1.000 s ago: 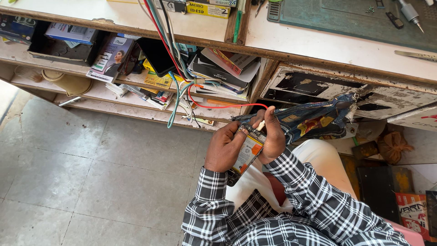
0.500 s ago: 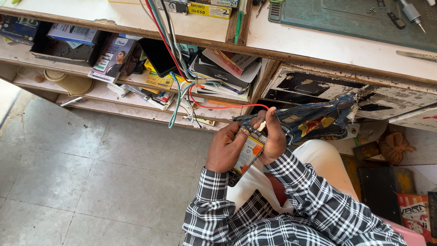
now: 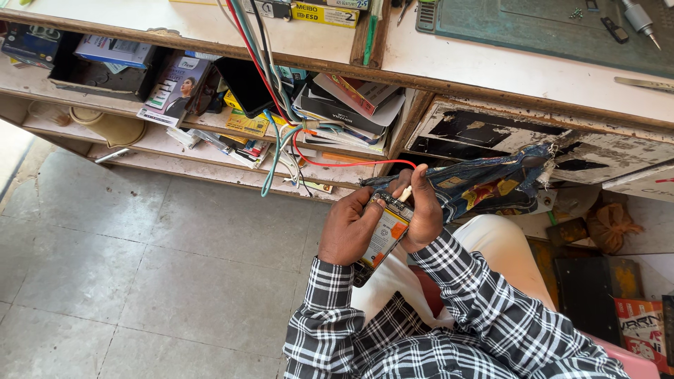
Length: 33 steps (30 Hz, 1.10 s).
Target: The person sits at a cluttered workbench and uses a small purple tool to scrape or clean a tiny component. They then pick up a disassembled smartphone, connect a red and white wire to its battery, and hold the connection while inspecting the device.
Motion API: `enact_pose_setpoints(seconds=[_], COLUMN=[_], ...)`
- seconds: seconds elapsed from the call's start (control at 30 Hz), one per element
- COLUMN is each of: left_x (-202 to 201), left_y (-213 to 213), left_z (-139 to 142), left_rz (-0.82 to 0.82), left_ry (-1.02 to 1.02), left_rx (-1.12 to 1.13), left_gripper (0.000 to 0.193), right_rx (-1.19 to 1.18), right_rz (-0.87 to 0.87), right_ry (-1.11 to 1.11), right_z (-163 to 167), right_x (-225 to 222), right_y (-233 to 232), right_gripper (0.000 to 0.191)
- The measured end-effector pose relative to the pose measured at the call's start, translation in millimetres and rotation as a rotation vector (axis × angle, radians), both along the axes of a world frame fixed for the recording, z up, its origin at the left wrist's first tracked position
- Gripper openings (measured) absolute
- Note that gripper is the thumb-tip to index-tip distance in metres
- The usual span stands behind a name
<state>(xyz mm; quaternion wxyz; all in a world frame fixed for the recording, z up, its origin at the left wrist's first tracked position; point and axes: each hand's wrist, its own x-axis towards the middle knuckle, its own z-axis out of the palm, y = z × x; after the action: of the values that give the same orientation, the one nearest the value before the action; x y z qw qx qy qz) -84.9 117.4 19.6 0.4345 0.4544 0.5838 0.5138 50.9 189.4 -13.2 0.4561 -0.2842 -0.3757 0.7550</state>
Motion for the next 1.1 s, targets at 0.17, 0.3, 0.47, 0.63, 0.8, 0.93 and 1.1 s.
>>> enact_pose_setpoints(seconds=[0.17, 0.3, 0.47, 0.63, 0.8, 0.93, 1.1], left_x=[0.5, 0.5, 0.8, 0.2, 0.4, 0.5, -0.1], left_y=[0.3, 0.4, 0.3, -0.1, -0.1, 0.1, 0.4], left_z=[-0.4, -0.1, 0.6, 1.3, 2.4, 3.3, 2.6], left_rz=[-0.001, 0.003, 0.010, 0.020, 0.013, 0.009, -0.001], left_ry=[-0.019, -0.001, 0.015, 0.042, 0.037, 0.000, -0.005], left_rx=[-0.001, -0.006, -0.025, 0.005, -0.039, -0.022, -0.008], left_gripper=[0.022, 0.022, 0.023, 0.023, 0.023, 0.023, 0.023], right_rx=[0.000, -0.004, -0.004, 0.007, -0.014, -0.006, -0.018], right_rz=[0.002, -0.004, 0.007, -0.021, -0.015, -0.018, -0.020], right_ry=[-0.004, 0.000, 0.001, -0.018, -0.010, -0.014, -0.022], right_z=[0.3, -0.4, -2.7, -4.0, -3.0, -2.3, -2.0], right_x=[-0.3, -0.4, 0.6, 0.1, 0.6, 0.1, 0.0], right_y=[-0.1, -0.1, 0.6, 1.3, 1.0, 1.2, 2.1], right_gripper=[0.061, 0.060, 0.061, 0.060, 0.060, 0.059, 0.060])
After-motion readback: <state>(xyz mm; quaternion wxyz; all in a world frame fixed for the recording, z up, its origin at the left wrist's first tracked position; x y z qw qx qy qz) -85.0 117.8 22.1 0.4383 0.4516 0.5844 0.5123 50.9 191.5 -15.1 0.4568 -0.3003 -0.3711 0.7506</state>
